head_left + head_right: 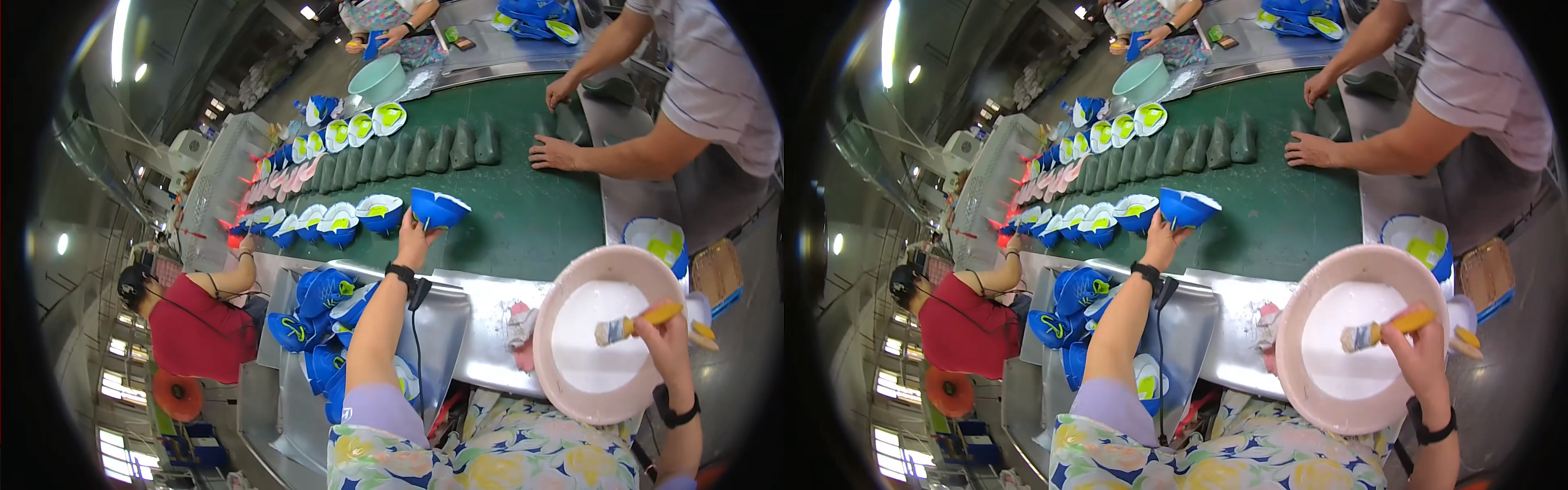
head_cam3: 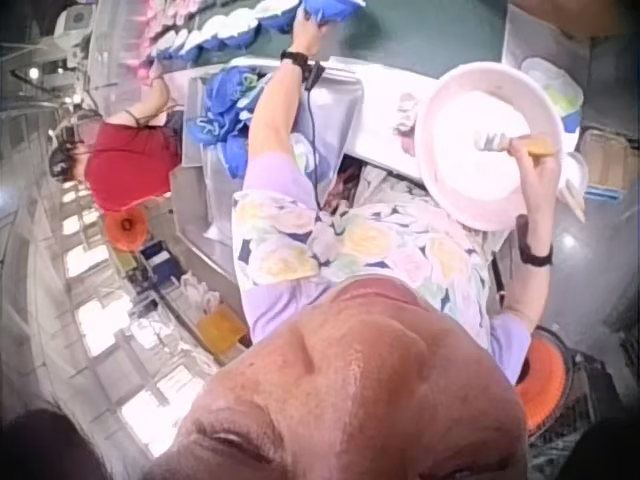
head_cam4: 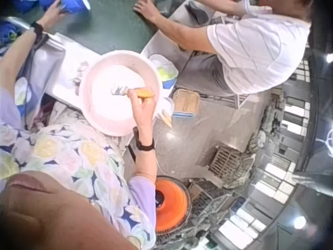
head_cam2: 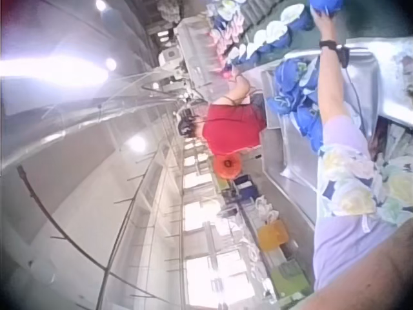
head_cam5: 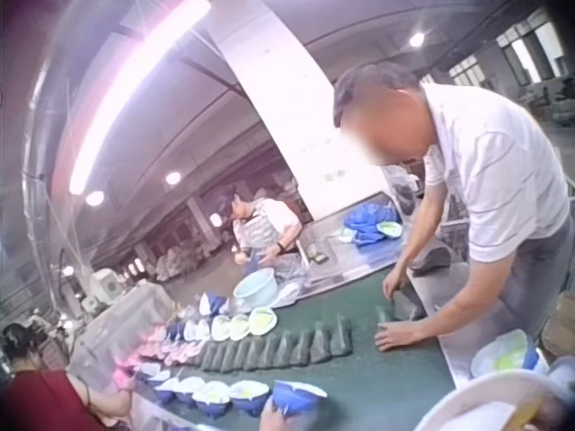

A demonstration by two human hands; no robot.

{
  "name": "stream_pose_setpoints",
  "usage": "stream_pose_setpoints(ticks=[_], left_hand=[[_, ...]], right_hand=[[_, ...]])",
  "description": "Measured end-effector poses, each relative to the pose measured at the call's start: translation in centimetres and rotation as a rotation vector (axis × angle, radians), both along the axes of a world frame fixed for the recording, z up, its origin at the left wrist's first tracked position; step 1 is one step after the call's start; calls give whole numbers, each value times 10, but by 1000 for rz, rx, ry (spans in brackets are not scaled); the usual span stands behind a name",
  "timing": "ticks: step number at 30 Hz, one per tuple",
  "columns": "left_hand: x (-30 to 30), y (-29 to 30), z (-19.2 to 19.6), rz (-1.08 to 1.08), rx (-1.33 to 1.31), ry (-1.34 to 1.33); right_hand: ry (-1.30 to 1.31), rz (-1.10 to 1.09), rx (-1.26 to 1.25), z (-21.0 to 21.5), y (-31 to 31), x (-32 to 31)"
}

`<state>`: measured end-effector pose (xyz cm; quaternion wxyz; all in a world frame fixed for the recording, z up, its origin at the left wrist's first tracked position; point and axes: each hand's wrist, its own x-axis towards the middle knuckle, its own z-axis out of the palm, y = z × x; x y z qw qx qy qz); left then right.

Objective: The person paints the interior of blue and green athletic shoes with white paint using a brush. They repeatedly dip the brush into a pink bowl of paint and apply it to the inside of the shoes, then place the treated shoes onto a green conveyor belt. Other workers are visible in the background performing similar tasks.

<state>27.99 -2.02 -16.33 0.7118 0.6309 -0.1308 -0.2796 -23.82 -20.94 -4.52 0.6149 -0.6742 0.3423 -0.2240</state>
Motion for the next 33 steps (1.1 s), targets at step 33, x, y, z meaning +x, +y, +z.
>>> stream_pose_setpoints(ticks=[33], left_hand=[[106, 62, 19, 677, 424, 416]], right_hand=[[197, 35, -21, -26, -6, -8]])
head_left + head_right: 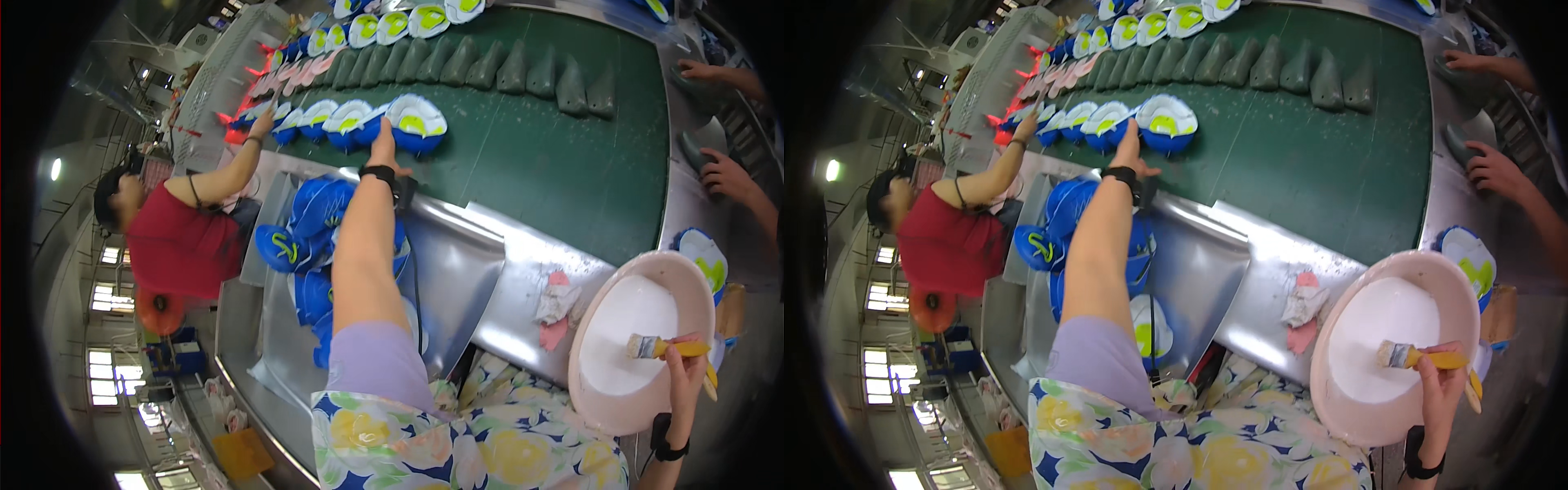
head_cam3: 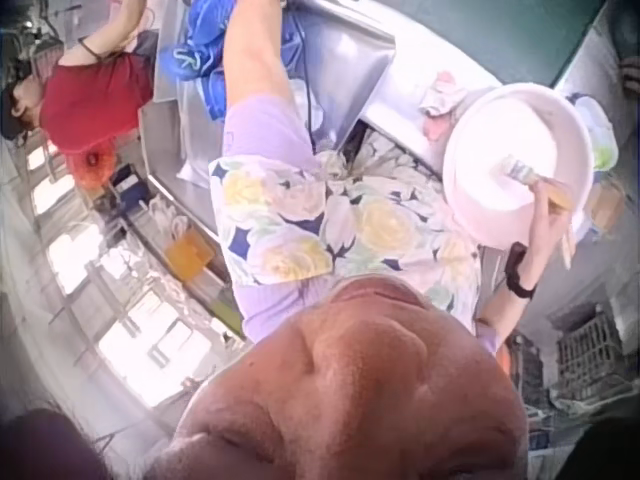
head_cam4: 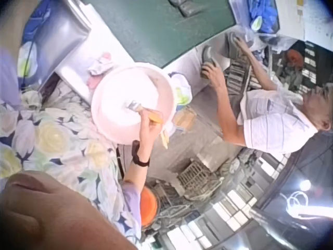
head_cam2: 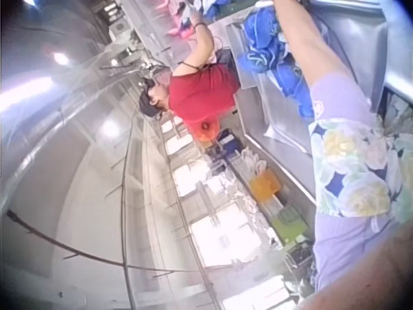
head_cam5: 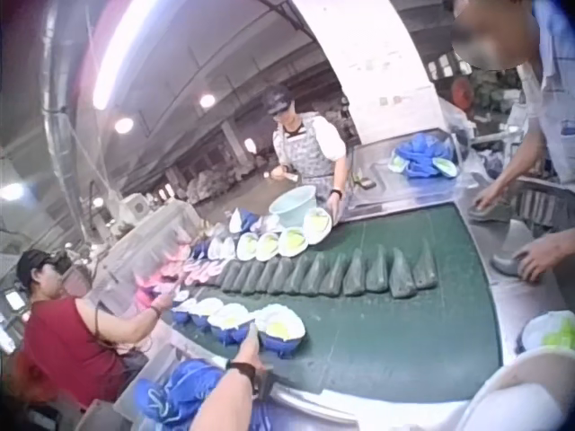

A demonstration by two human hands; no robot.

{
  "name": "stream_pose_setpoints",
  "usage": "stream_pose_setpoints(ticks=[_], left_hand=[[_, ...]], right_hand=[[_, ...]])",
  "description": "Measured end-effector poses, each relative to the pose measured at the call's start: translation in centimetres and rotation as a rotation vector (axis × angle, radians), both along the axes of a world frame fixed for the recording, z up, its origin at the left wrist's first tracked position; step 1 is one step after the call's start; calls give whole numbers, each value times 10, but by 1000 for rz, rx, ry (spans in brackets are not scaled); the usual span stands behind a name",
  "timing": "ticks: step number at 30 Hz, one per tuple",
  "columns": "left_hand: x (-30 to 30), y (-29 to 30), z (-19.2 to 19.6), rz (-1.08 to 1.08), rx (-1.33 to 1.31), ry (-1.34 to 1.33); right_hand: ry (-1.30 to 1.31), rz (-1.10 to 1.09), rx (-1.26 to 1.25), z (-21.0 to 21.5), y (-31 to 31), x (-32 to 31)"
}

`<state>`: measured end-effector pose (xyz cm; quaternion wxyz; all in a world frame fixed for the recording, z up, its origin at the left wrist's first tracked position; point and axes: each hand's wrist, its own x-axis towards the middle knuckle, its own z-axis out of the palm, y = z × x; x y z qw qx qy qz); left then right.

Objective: The person paints the interior of blue and green athletic shoes with white paint using a brush. They repeatedly dip the brush into a pink bowl of paint and apply it to the inside of the shoes, then place the treated shoes onto a green conveyor belt. Other workers are visible in the background performing similar tasks.

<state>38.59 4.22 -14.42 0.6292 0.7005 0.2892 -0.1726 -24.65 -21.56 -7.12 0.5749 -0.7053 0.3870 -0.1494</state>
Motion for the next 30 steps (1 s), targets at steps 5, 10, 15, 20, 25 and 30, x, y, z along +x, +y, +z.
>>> stream_pose_setpoints(ticks=[5, 10, 15, 20, 25, 30], left_hand=[[-28, 97, 74, -782, 432, -565], [-176, 136, 74, -1503, 1052, -1010], [-211, 142, 55, -1313, 1336, -902], [-246, 99, 130, -1293, 781, -1015], [-262, 99, 110, -678, -567, -422], [-273, 167, -4, -390, -149, -203]], right_hand=[[-8, 84, 3, 3, -3, -9], [-76, 107, 54, 2, 1, -13], [-51, 268, -178, 24, 4, 14], [-55, 298, -279, 42, 6, 2], [-80, 274, -307, 32, 11, -9], [-73, 251, -302, 20, 9, -13]])
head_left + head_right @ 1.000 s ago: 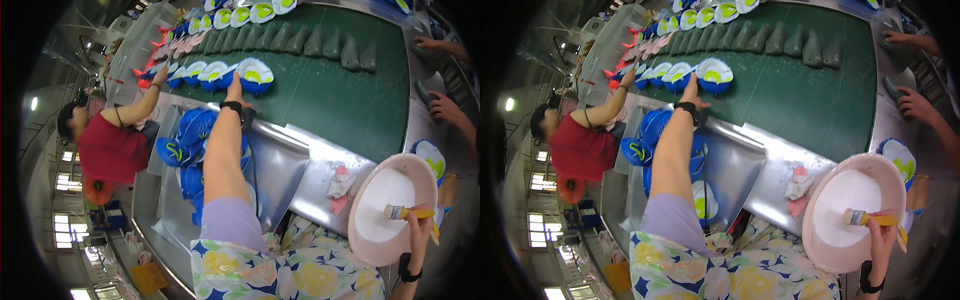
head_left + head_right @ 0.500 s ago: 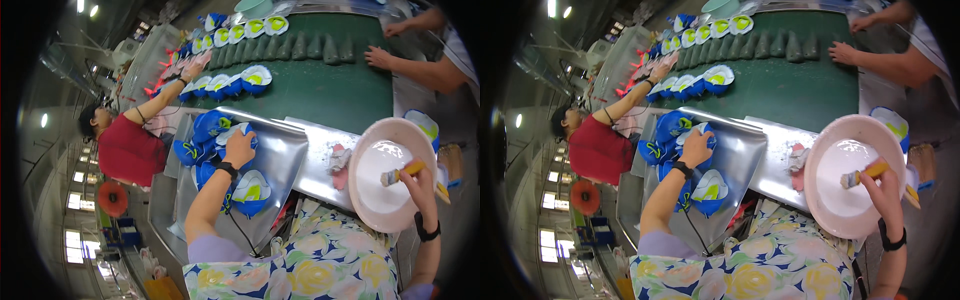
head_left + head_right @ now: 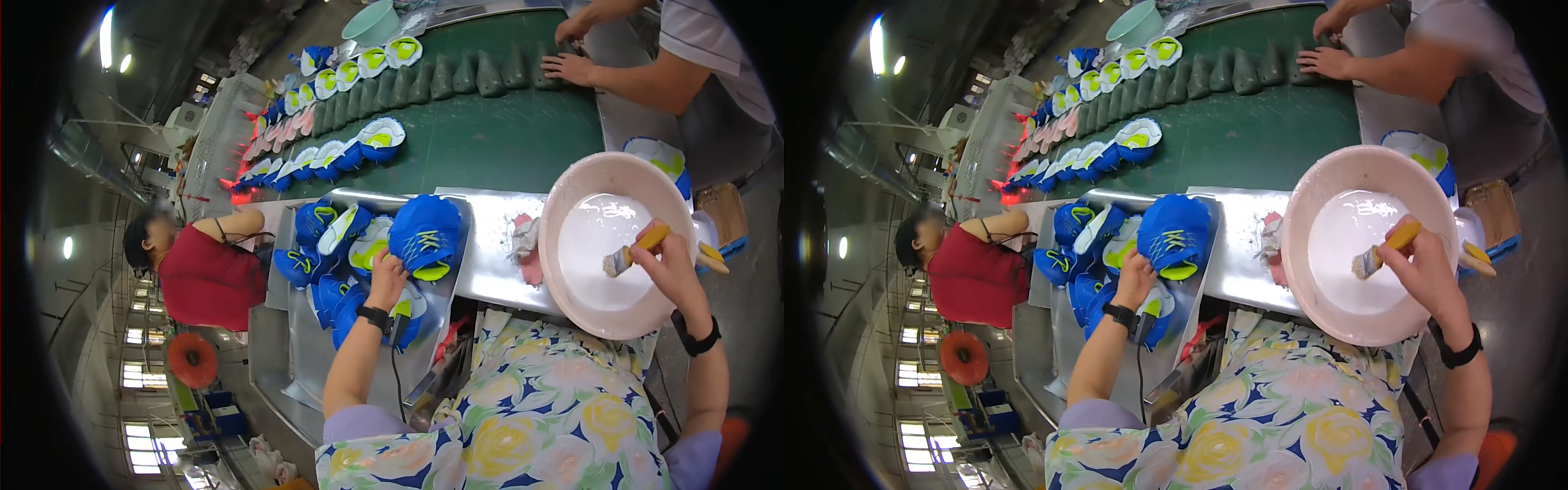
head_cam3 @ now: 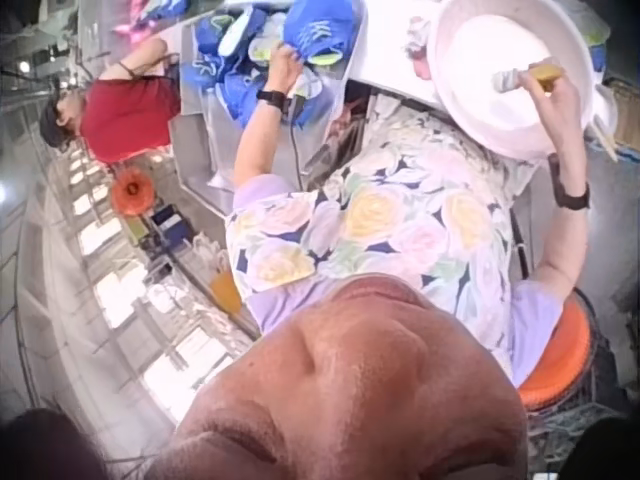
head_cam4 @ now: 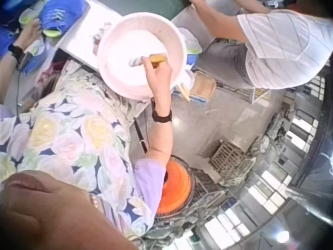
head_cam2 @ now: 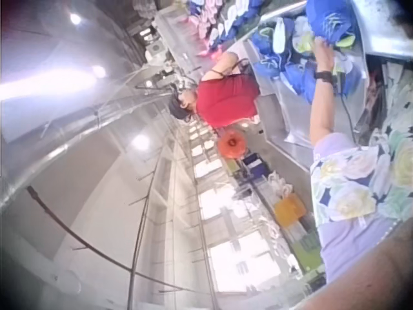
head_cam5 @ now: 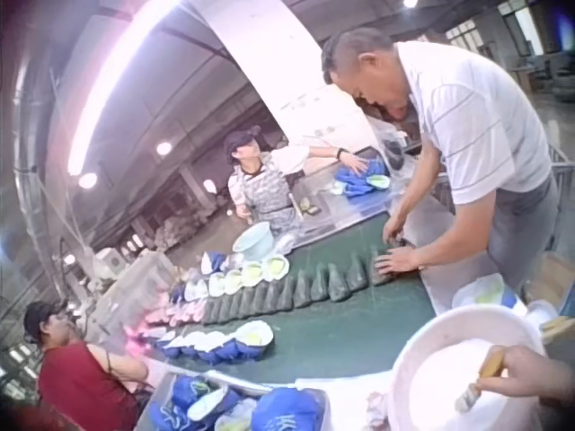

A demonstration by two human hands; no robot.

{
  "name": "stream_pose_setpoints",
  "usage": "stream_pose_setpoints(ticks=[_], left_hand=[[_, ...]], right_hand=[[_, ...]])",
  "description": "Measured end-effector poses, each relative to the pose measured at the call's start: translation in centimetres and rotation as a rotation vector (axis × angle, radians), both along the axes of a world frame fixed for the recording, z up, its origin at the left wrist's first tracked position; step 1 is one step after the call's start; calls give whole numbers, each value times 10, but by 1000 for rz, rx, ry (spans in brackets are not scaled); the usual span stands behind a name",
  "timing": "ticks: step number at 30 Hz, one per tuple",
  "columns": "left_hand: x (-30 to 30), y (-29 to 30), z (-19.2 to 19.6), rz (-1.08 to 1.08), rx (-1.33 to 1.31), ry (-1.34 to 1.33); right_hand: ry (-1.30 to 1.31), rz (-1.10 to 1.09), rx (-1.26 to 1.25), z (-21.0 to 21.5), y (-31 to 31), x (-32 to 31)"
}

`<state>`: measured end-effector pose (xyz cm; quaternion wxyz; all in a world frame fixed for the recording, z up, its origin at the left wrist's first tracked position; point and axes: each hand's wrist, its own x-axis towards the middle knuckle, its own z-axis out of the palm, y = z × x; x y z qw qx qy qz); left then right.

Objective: The person paints the interior of blue and green athletic shoes with white paint using a brush. They repeatedly dip the brush into a pink bowl of paint and apply it to the inside of the shoes, then place the treated shoes onto a green conveyor belt. Other workers are visible in the background performing similar tasks.

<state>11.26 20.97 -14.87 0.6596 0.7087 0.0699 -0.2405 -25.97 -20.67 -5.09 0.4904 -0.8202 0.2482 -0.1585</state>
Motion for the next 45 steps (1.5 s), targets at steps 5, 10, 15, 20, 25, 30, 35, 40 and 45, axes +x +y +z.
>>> stream_pose_setpoints(ticks=[5, 10, 15, 20, 25, 30, 35, 40, 45], left_hand=[[-44, -49, 62, -566, 634, -1261], [-55, -62, 39, -1114, 1038, -1471], [0, -45, 37, -1214, 894, -1305], [3, -17, 56, -1335, 976, -1354], [15, -23, 72, -1157, 915, -1481], [15, -56, 162, -491, 463, -1141], [23, -90, 150, -701, -211, -190], [-68, -195, 124, -938, -173, -158], [-109, -249, 101, -879, -206, -313]], right_hand=[[105, -64, 13, -18, -18, 20], [163, 93, -26, -63, 9, 74], [415, 552, -171, -40, 31, 51], [215, 294, -179, -10, 3, 23], [127, 183, -17, 1, -8, 10], [14, 98, -90, 2, -25, -12], [-131, 100, -183, 17, -38, -5], [-348, 54, -158, 54, -34, 20], [-379, -122, -223, 41, -32, 15]])
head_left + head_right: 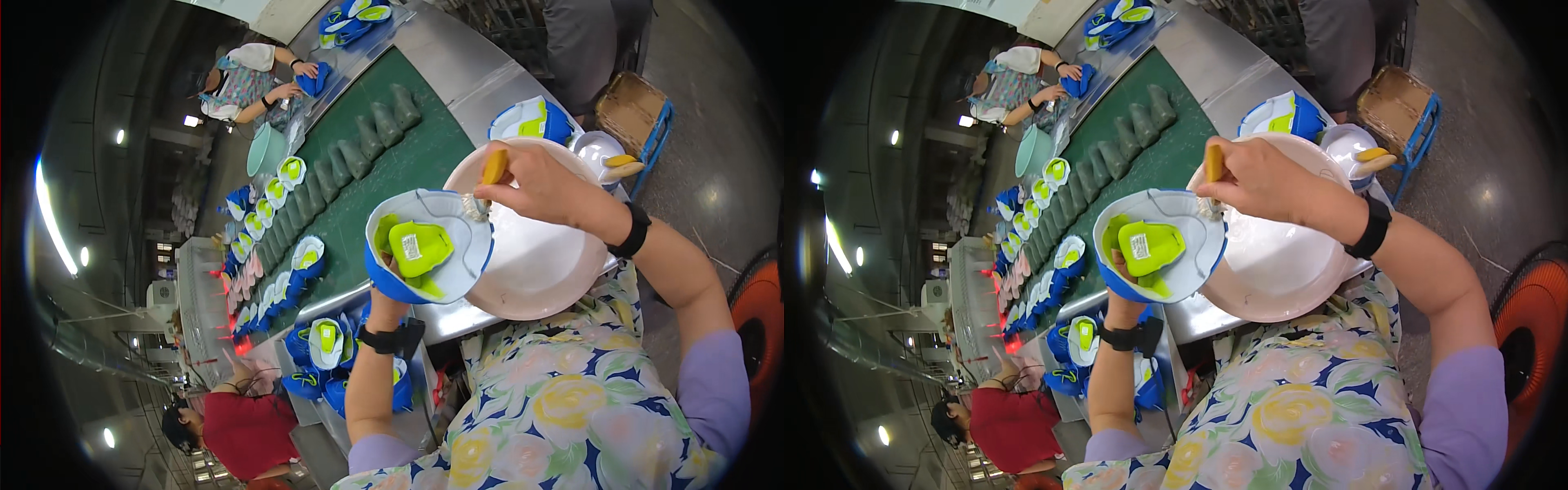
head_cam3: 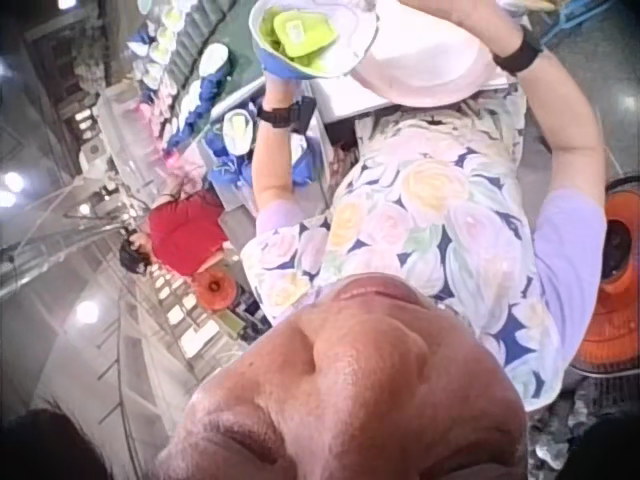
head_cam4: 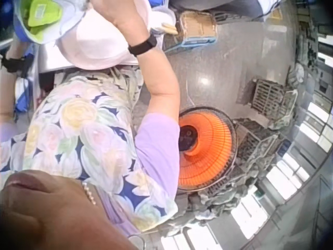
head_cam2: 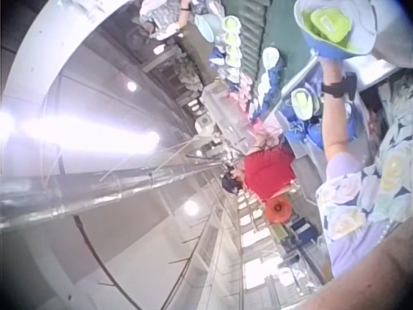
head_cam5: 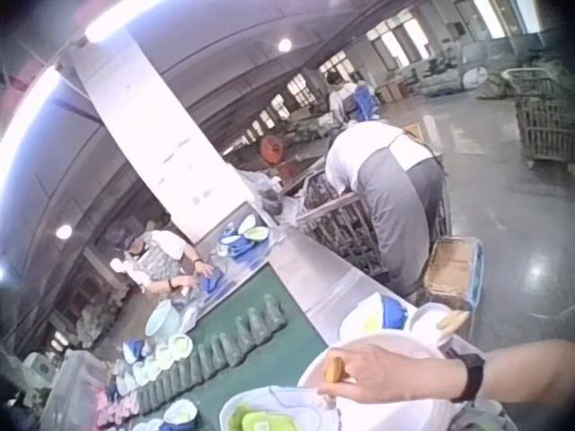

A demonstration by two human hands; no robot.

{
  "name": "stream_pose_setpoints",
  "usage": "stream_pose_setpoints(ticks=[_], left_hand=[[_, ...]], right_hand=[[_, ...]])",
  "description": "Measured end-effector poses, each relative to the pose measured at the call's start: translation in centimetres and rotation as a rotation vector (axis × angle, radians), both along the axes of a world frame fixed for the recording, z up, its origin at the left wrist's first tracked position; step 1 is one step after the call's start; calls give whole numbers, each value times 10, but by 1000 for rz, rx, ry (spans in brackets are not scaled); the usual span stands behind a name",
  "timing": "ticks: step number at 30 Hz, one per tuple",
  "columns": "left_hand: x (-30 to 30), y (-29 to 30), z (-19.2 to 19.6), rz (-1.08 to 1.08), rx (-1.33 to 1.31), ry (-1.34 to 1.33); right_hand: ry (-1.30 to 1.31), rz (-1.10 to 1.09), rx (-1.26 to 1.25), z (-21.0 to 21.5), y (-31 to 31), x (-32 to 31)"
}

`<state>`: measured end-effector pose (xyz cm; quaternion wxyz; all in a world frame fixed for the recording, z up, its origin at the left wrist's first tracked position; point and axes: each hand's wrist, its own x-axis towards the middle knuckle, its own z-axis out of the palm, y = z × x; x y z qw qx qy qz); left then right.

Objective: The person paints the interior of blue and green athletic shoes with white paint using a brush. They repeatedly dip the brush into a pink bowl of paint and apply it to the inside of the shoes, then place the treated shoes onto a green conveyor belt. Other workers are visible in the background performing similar tasks.

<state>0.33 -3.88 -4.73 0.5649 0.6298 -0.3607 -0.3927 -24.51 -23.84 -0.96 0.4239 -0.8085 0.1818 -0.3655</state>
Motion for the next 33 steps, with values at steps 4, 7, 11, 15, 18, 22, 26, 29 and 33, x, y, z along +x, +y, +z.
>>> stream_pose_setpoints(ticks=[4, 7, 11, 15, 18, 22, 26, 29, 33], left_hand=[[-24, -13, -14, 99, -140, -323], [-38, -23, -16, 197, -280, -581], [-33, -40, -16, 152, -587, -919], [-24, -43, -5, 200, -486, -1124], [-11, -29, 4, 4, -187, -331], [4, -17, -15, -147, 150, 811], [-38, -17, -28, -250, 270, 854], [-59, -21, -22, -223, 306, 863], [-44, -25, -23, -258, 71, 896]], right_hand=[[105, -147, 239, -14, 12, -10], [86, -153, 419, -25, 24, -9], [38, -53, 750, -19, 38, -12], [-109, 16, 846, -7, 36, -20], [-160, 36, 683, -10, 21, -27], [-208, 178, 310, -6, 8, -26], [-245, 366, 110, 7, 16, -9], [-239, 364, -173, 3, 16, 8], [-10, 287, -26, -9, -2, 6]])
